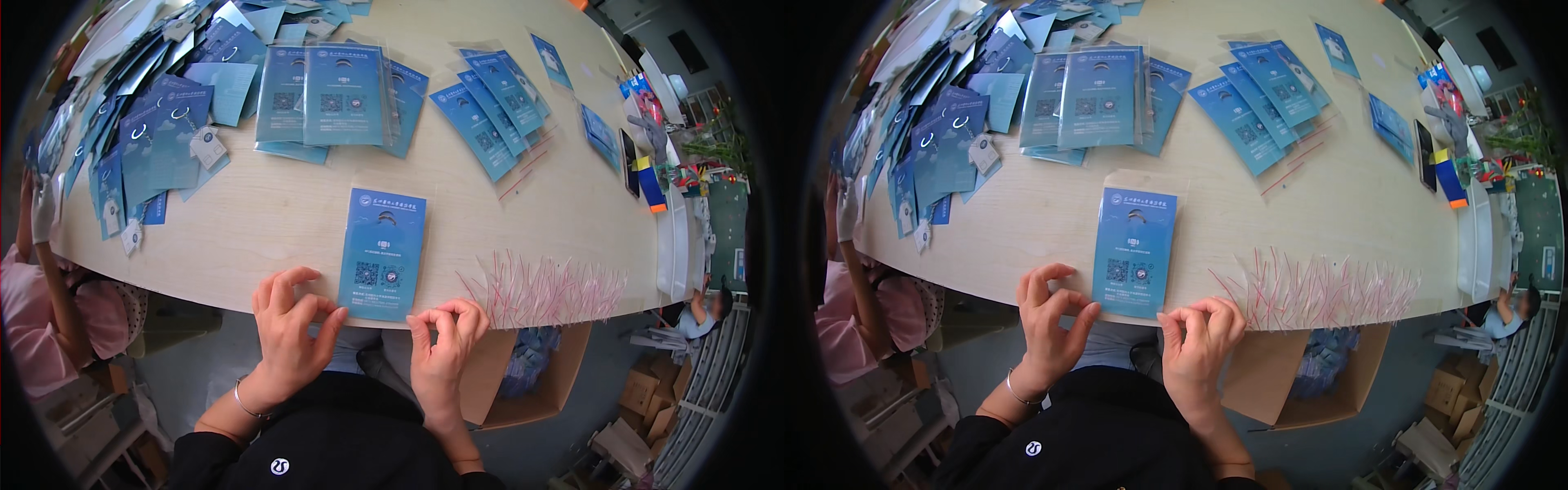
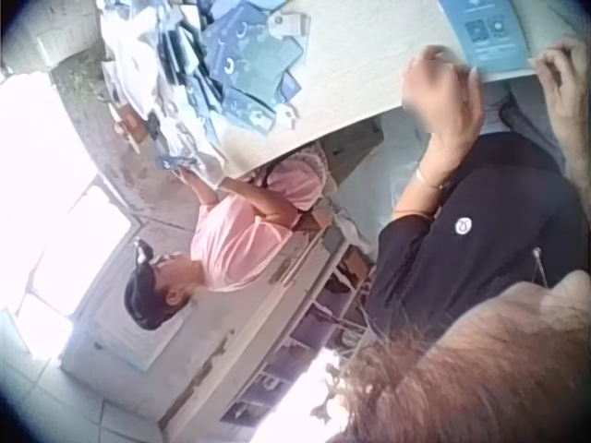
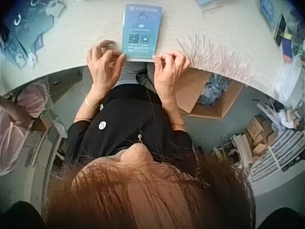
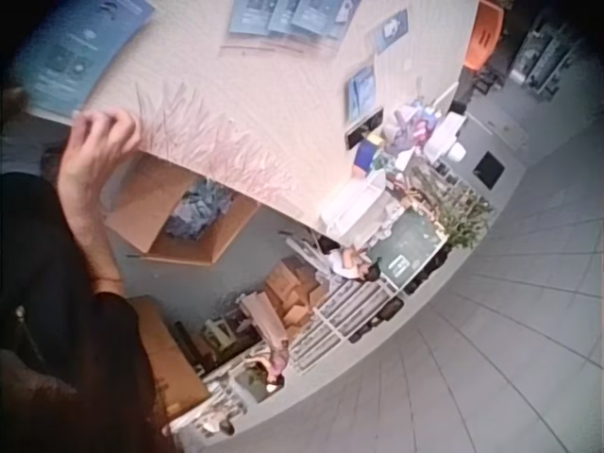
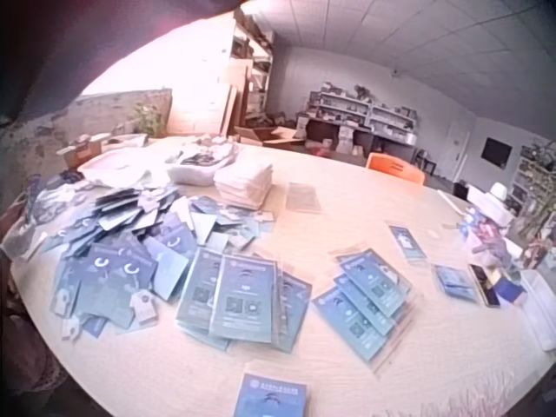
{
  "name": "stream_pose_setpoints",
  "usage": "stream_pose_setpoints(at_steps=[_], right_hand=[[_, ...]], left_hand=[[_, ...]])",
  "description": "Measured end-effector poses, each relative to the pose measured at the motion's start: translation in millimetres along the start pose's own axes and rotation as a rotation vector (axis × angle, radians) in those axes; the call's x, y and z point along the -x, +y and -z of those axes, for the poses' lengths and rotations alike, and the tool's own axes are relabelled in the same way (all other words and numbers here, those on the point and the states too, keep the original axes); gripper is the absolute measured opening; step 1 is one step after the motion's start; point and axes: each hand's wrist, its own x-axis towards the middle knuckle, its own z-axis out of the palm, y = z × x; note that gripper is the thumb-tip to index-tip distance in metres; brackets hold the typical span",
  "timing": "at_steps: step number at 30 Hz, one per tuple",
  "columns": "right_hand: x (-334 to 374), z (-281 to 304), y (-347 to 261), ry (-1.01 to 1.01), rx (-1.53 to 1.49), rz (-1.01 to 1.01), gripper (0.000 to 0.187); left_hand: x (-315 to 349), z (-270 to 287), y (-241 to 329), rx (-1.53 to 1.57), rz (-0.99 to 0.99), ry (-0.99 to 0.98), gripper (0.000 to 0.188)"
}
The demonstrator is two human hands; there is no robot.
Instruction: The person places blue keychain cards into clear plastic bags and seals them with pink twist ties. They repeatedly pick up a card, insert it into a bag, and secure the bag with a twist tie, stacking the finished packages on the table.
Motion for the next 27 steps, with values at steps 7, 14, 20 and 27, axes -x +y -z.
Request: stream_pose_setpoints(at_steps=[7, 14, 20, 27], right_hand=[[-3.5, 1.0, -7.5, -0.012, 0.043, -0.031, 0.021], [-5.8, -1.9, -11.1, 0.072, 0.035, -0.08, 0.026], [-1.4, -4.2, -5.0, 0.134, 0.069, -0.032, 0.023], [-82.5, 39.4, 20.0, 0.079, 0.228, 0.211, 0.029]], left_hand=[[-1.5, -0.9, 3.4, -0.009, 0.014, 0.004, 0.015], [-0.6, -11.9, 11.5, -0.091, -0.078, 0.051, 0.023], [-11.4, -20.5, 13.8, -0.18, -0.639, -0.378, 0.049], [17.7, -17.2, -21.0, -0.117, -0.764, -0.131, 0.034]])
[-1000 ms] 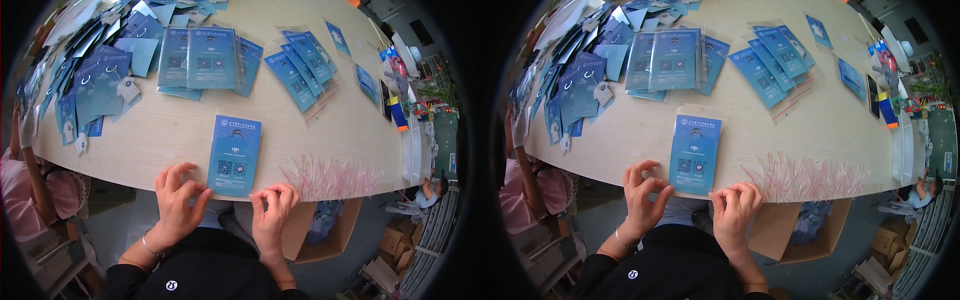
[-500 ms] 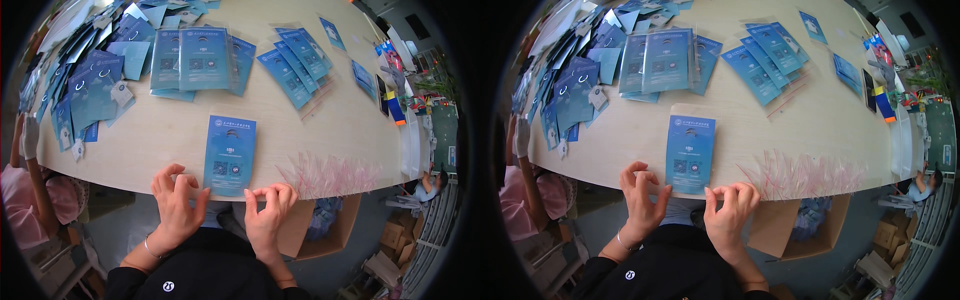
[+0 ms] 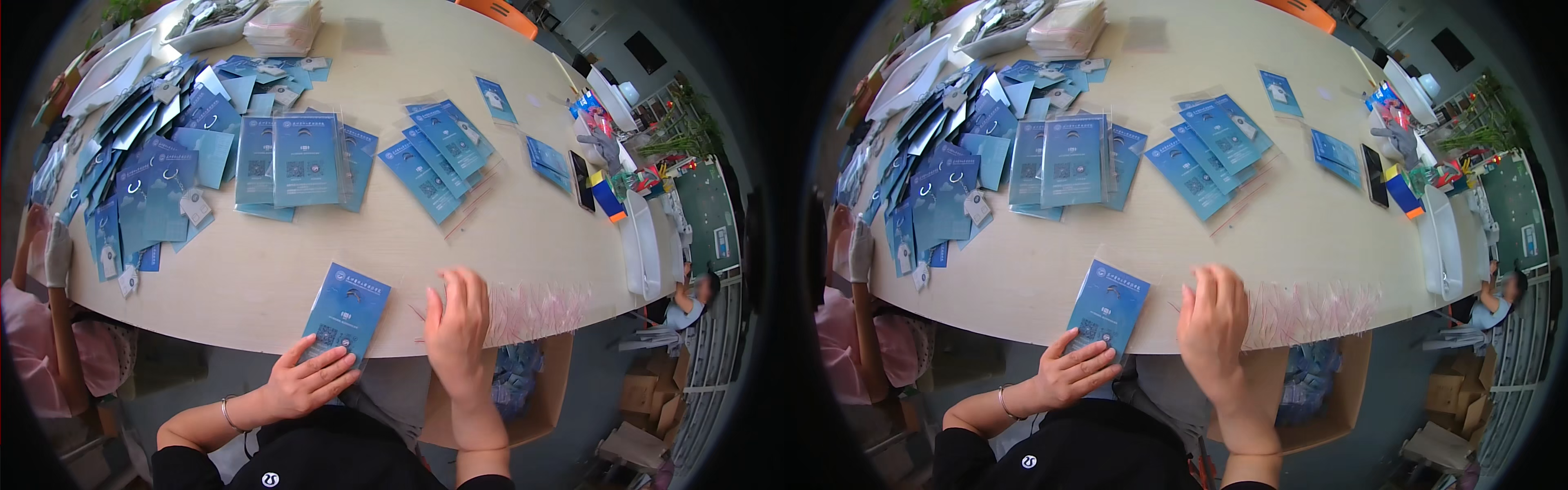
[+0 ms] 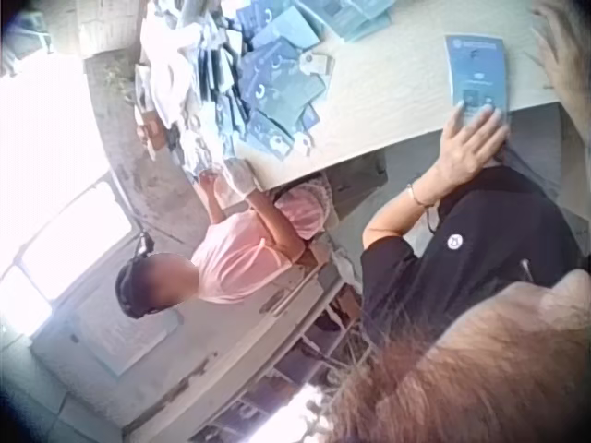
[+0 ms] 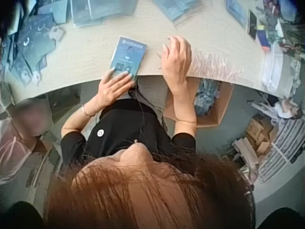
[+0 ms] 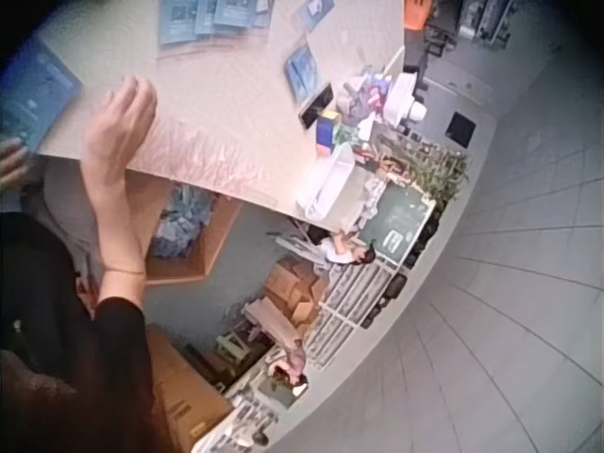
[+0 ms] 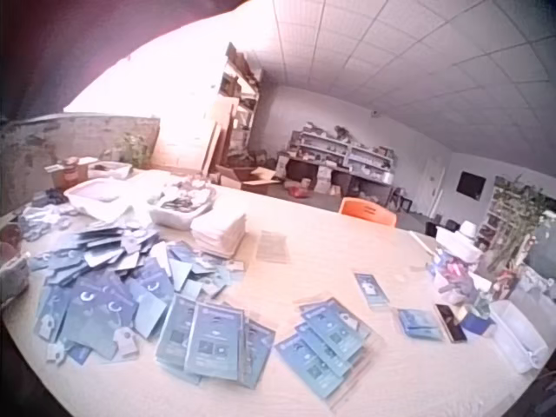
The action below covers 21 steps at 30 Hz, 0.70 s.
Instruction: The person places blue keychain cards into clear plastic bags and seals them with pink twist ties. They repeatedly pick up a card, insert it into a bag, and secure the bag with a twist tie, stacking the finished packages on the table.
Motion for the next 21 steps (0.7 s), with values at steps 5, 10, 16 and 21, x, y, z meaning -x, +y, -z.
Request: stream_pose_setpoints(at_steps=[5, 10, 16, 21], right_hand=[[-75.2, -50.8, 63.7, -0.048, 0.42, 0.275, 0.037], [-63.4, -51.9, 8.9, -0.287, 0.541, 0.309, 0.042], [11.5, -46.4, -71.2, -0.23, 0.336, 0.312, 0.044], [47.0, -31.3, -82.5, -0.173, 0.068, 0.177, 0.044]], left_hand=[[-33.5, 48.1, -27.0, -0.119, -0.12, 0.229, 0.026], [-104.1, 49.8, -118.1, -0.293, 0.092, 0.138, 0.04], [-118.5, 6.4, -164.4, -0.289, 0.205, -0.089, 0.056], [-118.9, 12.2, -107.9, -0.024, -0.041, -0.235, 0.05]])
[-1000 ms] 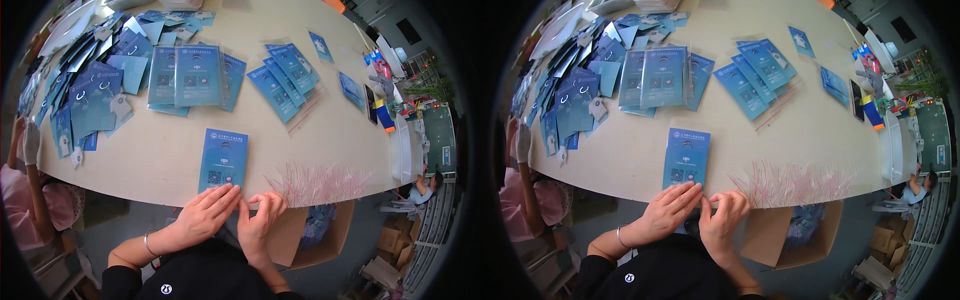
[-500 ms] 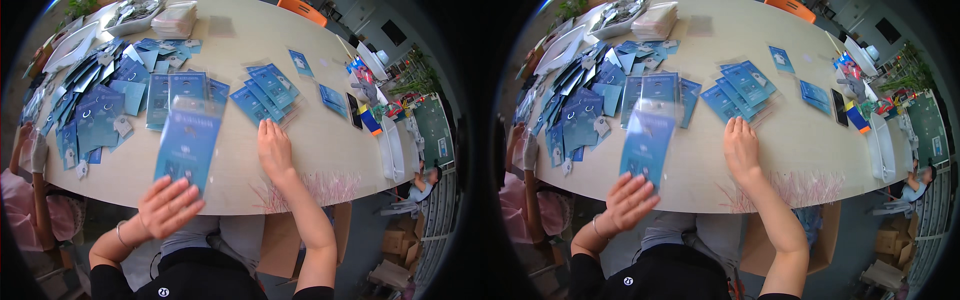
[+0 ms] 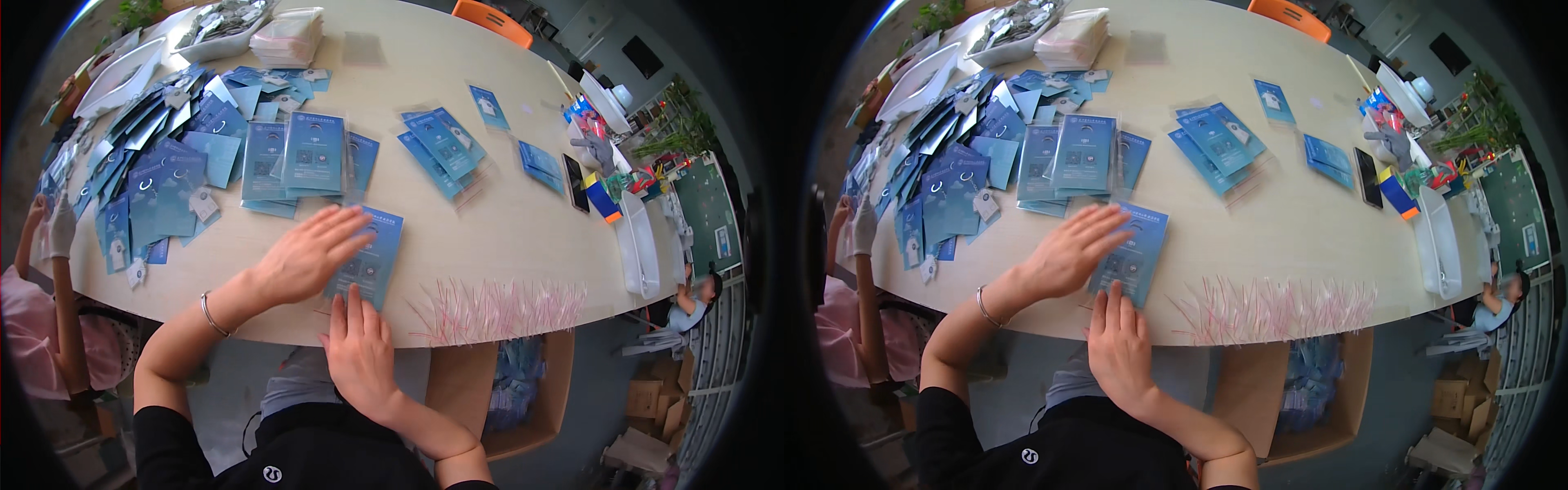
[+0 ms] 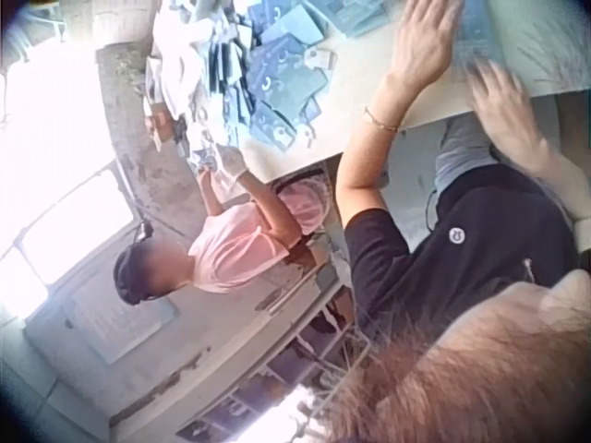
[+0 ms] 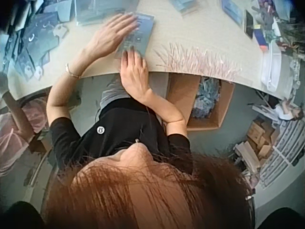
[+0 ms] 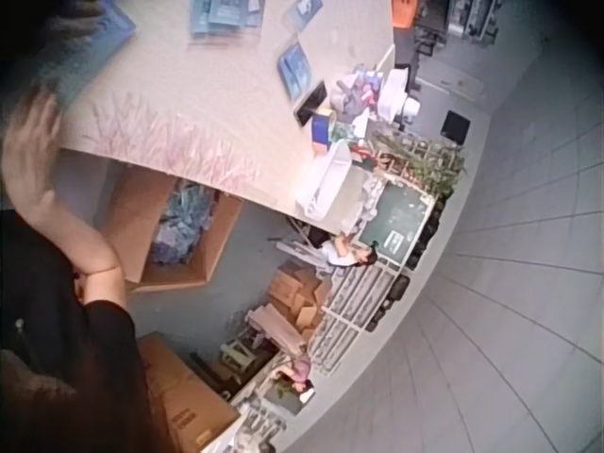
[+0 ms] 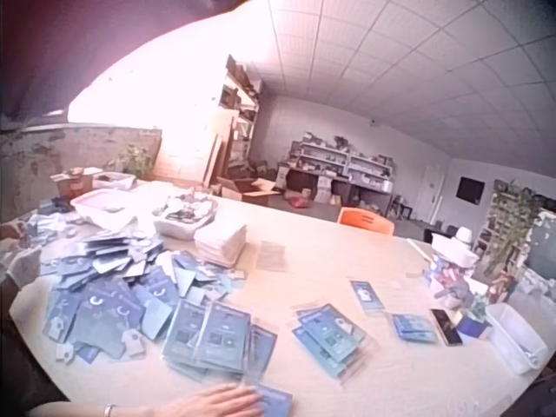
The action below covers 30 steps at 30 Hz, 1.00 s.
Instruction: The person places blue keychain cards into clear plastic bags and seals them with pink twist ties. They repeatedly pick up a card, insert it into a bag, and secure the bag with a twist tie, stacking the finished packages on the table.
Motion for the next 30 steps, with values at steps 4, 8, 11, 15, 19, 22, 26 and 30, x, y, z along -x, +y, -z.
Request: stream_pose_setpoints(at_steps=[4, 8, 11, 15, 19, 22, 26, 30], right_hand=[[31.2, 17.5, 35.8, 0.098, -0.429, -0.053, 0.024], [38.9, 37.2, 69.6, 0.15, -0.42, -0.296, 0.022], [38.7, 37.8, 76.8, 0.103, -0.447, -0.246, 0.023], [39.8, 31.7, 82.6, 0.147, -0.425, -0.196, 0.024], [37.8, 29.7, 82.7, 0.191, -0.407, -0.189, 0.024], [33.1, 24.7, 81.2, 0.105, -0.383, -0.151, 0.022], [31.0, 25.1, 86.3, 0.023, -0.298, -0.095, 0.013], [36.1, 22.6, 86.3, -0.019, -0.166, 0.018, 0.015]], left_hand=[[17.5, -12.9, 32.7, 0.167, -0.066, -0.151, 0.053], [17.9, -10.0, 44.8, 0.113, -0.072, -0.173, 0.055], [18.9, -9.5, 45.9, 0.115, -0.066, -0.17, 0.053], [17.7, -9.1, 47.6, 0.097, -0.045, -0.152, 0.051], [17.1, -7.1, 48.1, 0.041, -0.024, -0.159, 0.053], [14.8, -9.9, 49.7, 0.035, 0.001, -0.158, 0.054], [10.6, -9.8, 54.0, 0.049, 0.027, -0.151, 0.057], [11.5, -14.1, 57.2, 0.062, 0.061, -0.141, 0.061]])
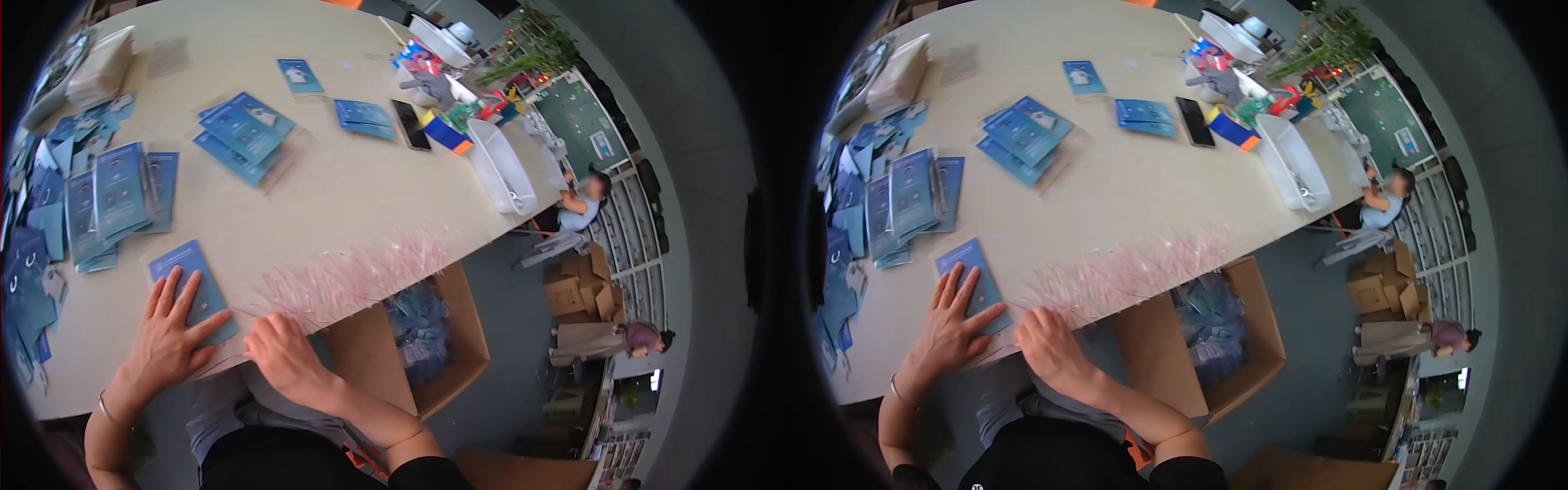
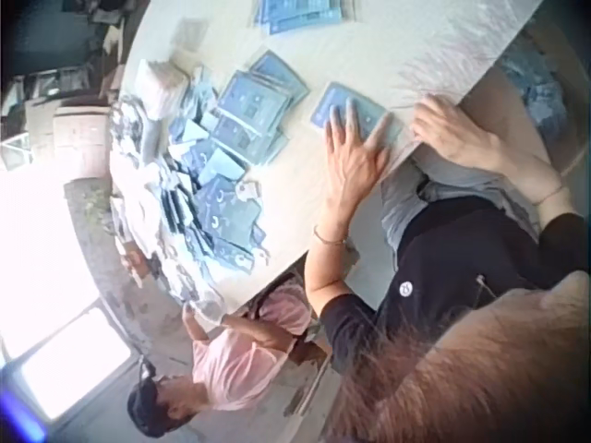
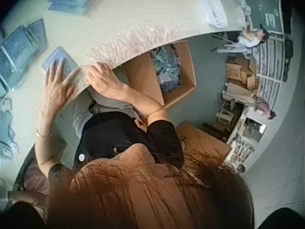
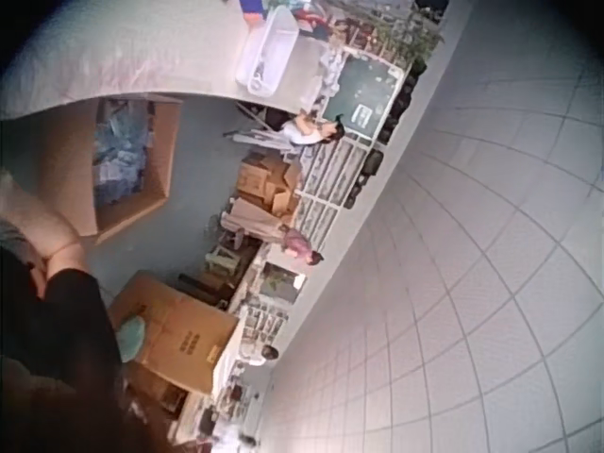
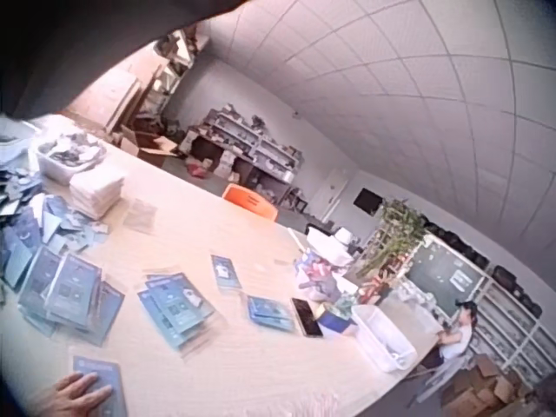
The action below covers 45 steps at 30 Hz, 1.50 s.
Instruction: The person places blue keychain cards into clear plastic bags and seals them with pink twist ties. They repeatedly pick up a card, insert it into a bag, and secure the bag with a twist tie, stacking the finished packages on the table.
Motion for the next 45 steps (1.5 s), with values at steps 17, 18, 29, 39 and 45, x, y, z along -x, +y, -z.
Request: stream_pose_setpoints(at_steps=[17, 18, 29, 39, 45], right_hand=[[114.3, 155.3, 270.8, 0.595, 0.067, -0.886, 0.022], [114.4, 153.2, 282.4, 0.546, 0.141, -0.896, 0.022], [124.3, 144.5, 326.4, 0.334, 0.363, -1.142, 0.02], [31.1, 121.0, 131.5, 0.376, 0.25, -0.481, 0.032], [1.8, 2.6, 17.6, 0.066, -0.075, 0.268, 0.051]], left_hand=[[-6.5, 2.1, 8.4, 0.015, 0.087, -0.053, 0.062], [-4.4, 2.4, 7.9, 0.01, 0.094, -0.048, 0.062], [-4.2, 5.8, 10.4, 0.001, 0.114, -0.087, 0.062], [6.2, 20.0, 2.6, -0.015, -0.001, -0.175, 0.057], [19.3, 15.4, -6.3, 0.062, -0.104, -0.116, 0.058]])
